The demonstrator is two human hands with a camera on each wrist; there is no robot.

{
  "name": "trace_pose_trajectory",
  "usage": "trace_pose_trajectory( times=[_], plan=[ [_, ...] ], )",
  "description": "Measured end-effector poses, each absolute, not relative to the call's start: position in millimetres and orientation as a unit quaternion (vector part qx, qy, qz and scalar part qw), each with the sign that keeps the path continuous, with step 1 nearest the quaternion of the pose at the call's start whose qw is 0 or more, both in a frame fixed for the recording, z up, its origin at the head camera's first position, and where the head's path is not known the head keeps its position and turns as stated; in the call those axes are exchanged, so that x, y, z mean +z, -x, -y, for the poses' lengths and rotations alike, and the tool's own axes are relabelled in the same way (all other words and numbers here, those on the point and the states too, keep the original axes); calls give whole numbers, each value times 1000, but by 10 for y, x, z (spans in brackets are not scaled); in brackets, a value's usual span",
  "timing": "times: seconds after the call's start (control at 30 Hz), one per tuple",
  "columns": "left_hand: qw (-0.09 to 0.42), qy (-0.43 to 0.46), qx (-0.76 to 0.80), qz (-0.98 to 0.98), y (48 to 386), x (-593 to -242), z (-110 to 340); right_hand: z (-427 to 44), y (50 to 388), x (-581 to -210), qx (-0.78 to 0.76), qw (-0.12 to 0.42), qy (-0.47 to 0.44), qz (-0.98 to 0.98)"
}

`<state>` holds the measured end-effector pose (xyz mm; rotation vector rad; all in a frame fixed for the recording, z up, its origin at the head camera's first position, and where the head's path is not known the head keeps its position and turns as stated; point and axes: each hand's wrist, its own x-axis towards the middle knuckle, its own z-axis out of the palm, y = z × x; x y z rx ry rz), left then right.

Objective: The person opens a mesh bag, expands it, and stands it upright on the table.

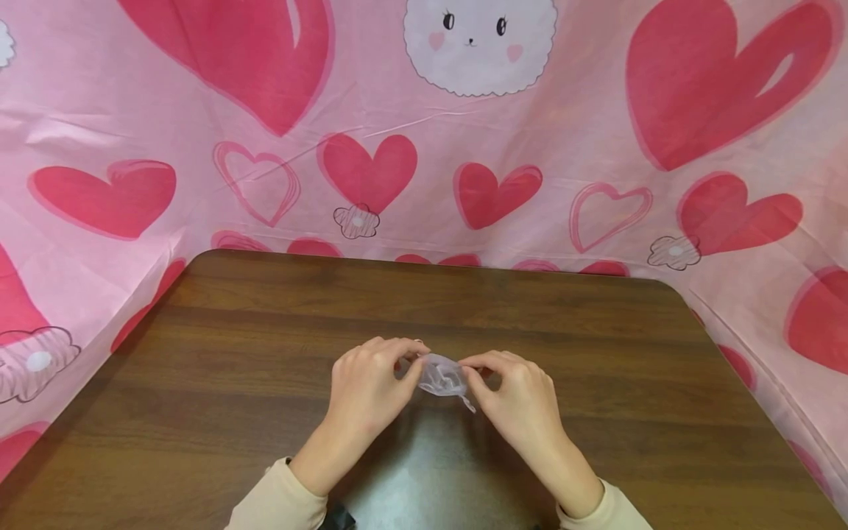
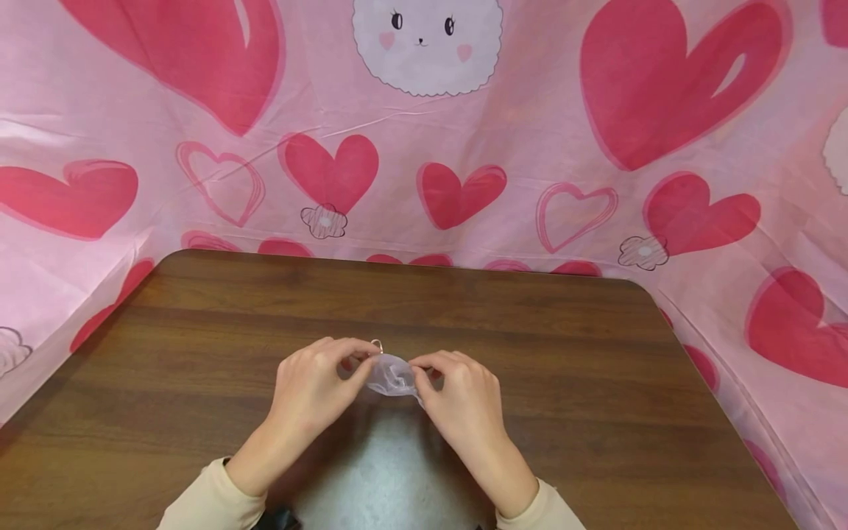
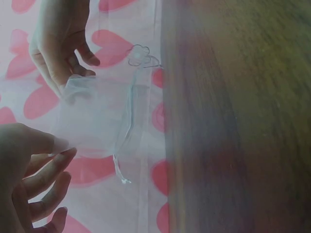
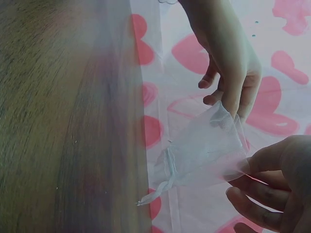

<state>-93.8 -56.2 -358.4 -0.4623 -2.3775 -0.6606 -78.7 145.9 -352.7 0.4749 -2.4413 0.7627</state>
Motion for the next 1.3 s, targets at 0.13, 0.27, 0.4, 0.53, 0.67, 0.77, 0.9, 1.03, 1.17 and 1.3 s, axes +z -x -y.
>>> trace_pose_trajectory(
  times=[0.13, 0.27, 0.4, 0.53, 0.67, 0.77, 0.9, 1.03, 1.17, 1.3],
  plan=[
    [309, 178, -251, 900, 939, -3583, 563, -1460, 792, -3530, 280, 273, -175, 904],
    [305, 183, -253, 900, 934, -3576, 562, -1464, 795, -3534, 279, 276, -173, 903],
    [293, 190, -252, 903, 925, -3560, 559, -1470, 795, -3537, 282, 275, -175, 902],
    [282, 197, -251, 905, 918, -3552, 552, -1467, 794, -3541, 289, 273, -180, 900],
    [288, 200, -250, 903, 919, -3553, 547, -1458, 796, -3542, 295, 275, -187, 896],
    [294, 196, -249, 901, 922, -3548, 551, -1451, 799, -3537, 301, 277, -194, 892],
    [297, 185, -250, 903, 928, -3537, 572, -1451, 803, -3524, 312, 277, -203, 886],
    [304, 172, -250, 903, 945, -3534, 600, -1466, 807, -3502, 324, 277, -204, 881],
    [315, 162, -252, 901, 963, -3530, 620, -1487, 812, -3488, 322, 275, -192, 885],
    [320, 157, -257, 898, 967, -3514, 634, -1509, 818, -3488, 313, 262, -168, 898]
  ],
)
